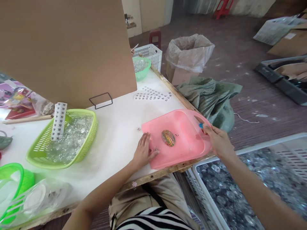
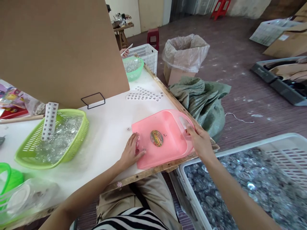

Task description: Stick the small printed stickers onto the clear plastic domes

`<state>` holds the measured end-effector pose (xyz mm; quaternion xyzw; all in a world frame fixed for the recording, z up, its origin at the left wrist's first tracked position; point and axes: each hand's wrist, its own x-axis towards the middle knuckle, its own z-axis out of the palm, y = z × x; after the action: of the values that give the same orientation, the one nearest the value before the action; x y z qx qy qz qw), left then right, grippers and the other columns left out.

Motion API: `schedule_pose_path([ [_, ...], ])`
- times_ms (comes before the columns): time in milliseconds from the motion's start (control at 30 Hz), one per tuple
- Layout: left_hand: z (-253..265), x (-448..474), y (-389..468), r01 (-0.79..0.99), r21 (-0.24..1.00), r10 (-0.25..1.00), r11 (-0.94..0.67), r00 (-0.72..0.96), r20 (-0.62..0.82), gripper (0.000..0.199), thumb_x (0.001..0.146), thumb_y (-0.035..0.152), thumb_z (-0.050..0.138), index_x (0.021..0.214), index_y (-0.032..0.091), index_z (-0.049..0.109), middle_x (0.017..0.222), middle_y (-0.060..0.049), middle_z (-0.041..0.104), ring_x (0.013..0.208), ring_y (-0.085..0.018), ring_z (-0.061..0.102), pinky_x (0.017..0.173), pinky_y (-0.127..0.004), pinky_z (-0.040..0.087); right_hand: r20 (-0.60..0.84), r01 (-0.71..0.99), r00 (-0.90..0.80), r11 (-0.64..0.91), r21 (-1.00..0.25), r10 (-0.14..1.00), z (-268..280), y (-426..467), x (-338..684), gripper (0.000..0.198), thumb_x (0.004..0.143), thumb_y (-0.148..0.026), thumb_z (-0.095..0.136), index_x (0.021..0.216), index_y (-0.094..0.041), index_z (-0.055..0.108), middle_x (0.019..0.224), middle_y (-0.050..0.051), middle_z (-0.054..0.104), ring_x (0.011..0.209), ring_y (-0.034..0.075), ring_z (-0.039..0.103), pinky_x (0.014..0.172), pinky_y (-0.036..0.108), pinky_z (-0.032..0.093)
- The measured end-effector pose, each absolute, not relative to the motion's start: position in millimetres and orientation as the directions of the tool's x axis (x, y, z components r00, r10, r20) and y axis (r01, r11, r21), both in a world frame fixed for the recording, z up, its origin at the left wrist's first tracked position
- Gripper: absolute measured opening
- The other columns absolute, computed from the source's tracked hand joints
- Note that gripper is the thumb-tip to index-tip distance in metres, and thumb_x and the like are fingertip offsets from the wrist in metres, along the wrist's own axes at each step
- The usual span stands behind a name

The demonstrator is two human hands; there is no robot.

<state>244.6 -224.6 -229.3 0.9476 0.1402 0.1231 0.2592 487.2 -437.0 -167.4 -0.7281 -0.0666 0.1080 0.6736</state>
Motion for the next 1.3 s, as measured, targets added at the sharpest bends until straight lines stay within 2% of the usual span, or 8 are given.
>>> schedule_pose_path([
  [267,-222,267,-234,0.150,0.617,0.331,-0.772,0.924,0.189,0.082,0.093,0.054,0.053,0.156,0.016,0.018,0.159,-0.019,0.030,0.150,-0.031,0.023,0.122,-0.053,0.027,-0.136,-0.140,0.952,-0.005,-0.990,0.273,-179,-434,480,0.047,0.059,-0.061,0.081,0.061,-0.018,0.065,0.060,-0.001,0.061,0.054,0.011,0.053,0.048,0.022,0.044],
  [467,-216,267,-229,-0.016,0.649,0.247,-0.761,0.917,0.313,0.075,0.094,0.051,0.054,0.154,0.018,0.023,0.155,-0.018,0.037,0.147,-0.031,0.030,0.121,-0.054,0.027,-0.120,-0.138,0.970,0.074,-0.988,0.210,-176,-434,475,0.045,0.057,-0.058,0.083,0.060,-0.018,0.062,0.061,-0.002,0.059,0.054,0.010,0.053,0.048,0.022,0.046],
  [533,-214,257,-220,0.015,0.664,0.314,-0.748,0.889,0.333,0.072,0.095,0.050,0.052,0.153,0.018,0.025,0.155,-0.018,0.038,0.147,-0.032,0.030,0.121,-0.055,0.026,-0.114,-0.135,0.976,0.106,-0.985,0.185,-175,-436,473,0.042,0.058,-0.055,0.084,0.061,-0.019,0.062,0.063,-0.002,0.059,0.055,0.010,0.053,0.049,0.023,0.047],
  [600,-215,245,-210,0.116,0.705,0.457,-0.699,0.831,0.317,0.066,0.098,0.050,0.047,0.152,0.018,0.027,0.155,-0.019,0.037,0.147,-0.032,0.030,0.121,-0.056,0.023,-0.119,-0.140,0.980,0.130,-0.982,0.162,-173,-438,470,0.040,0.058,-0.052,0.085,0.061,-0.019,0.062,0.065,-0.002,0.059,0.057,0.010,0.054,0.050,0.023,0.047],
  [700,-219,235,-202,0.249,0.788,0.629,-0.564,0.747,0.214,0.062,0.100,0.050,0.040,0.152,0.020,0.026,0.157,-0.017,0.034,0.148,-0.031,0.028,0.120,-0.056,0.024,-0.143,-0.164,0.977,0.132,-0.978,0.155,-170,-439,464,0.039,0.062,-0.051,0.083,0.061,-0.019,0.062,0.064,-0.001,0.060,0.056,0.010,0.052,0.049,0.022,0.044],
  [833,-223,246,-209,0.270,0.860,0.677,-0.434,0.728,0.113,0.063,0.100,0.053,0.038,0.153,0.022,0.026,0.160,-0.015,0.030,0.149,-0.029,0.027,0.121,-0.052,0.026,-0.101,-0.113,0.989,0.115,-0.987,0.106,-169,-433,452,0.043,0.062,-0.057,0.082,0.060,-0.020,0.060,0.064,0.000,0.059,0.058,0.012,0.052,0.051,0.025,0.044],
  [1000,-222,266,-228,0.167,0.905,0.635,-0.392,0.761,0.135,0.062,0.100,0.056,0.037,0.151,0.021,0.030,0.157,-0.015,0.035,0.146,-0.028,0.032,0.121,-0.049,0.028,-0.091,-0.108,0.989,0.148,-0.983,0.121,-177,-429,442,0.045,0.066,-0.058,0.079,0.059,-0.020,0.057,0.065,-0.001,0.058,0.061,0.013,0.054,0.056,0.026,0.048],
  [1300,-208,282,-238,-0.052,0.902,0.428,-0.428,0.868,0.253,0.066,0.098,0.061,0.037,0.151,0.021,0.033,0.156,-0.014,0.037,0.145,-0.029,0.035,0.120,-0.050,0.030,-0.086,-0.100,0.993,0.181,-0.978,0.084,-180,-429,440,0.041,0.068,-0.052,0.080,0.058,-0.019,0.058,0.063,-0.003,0.055,0.063,0.011,0.055,0.062,0.024,0.049],
])
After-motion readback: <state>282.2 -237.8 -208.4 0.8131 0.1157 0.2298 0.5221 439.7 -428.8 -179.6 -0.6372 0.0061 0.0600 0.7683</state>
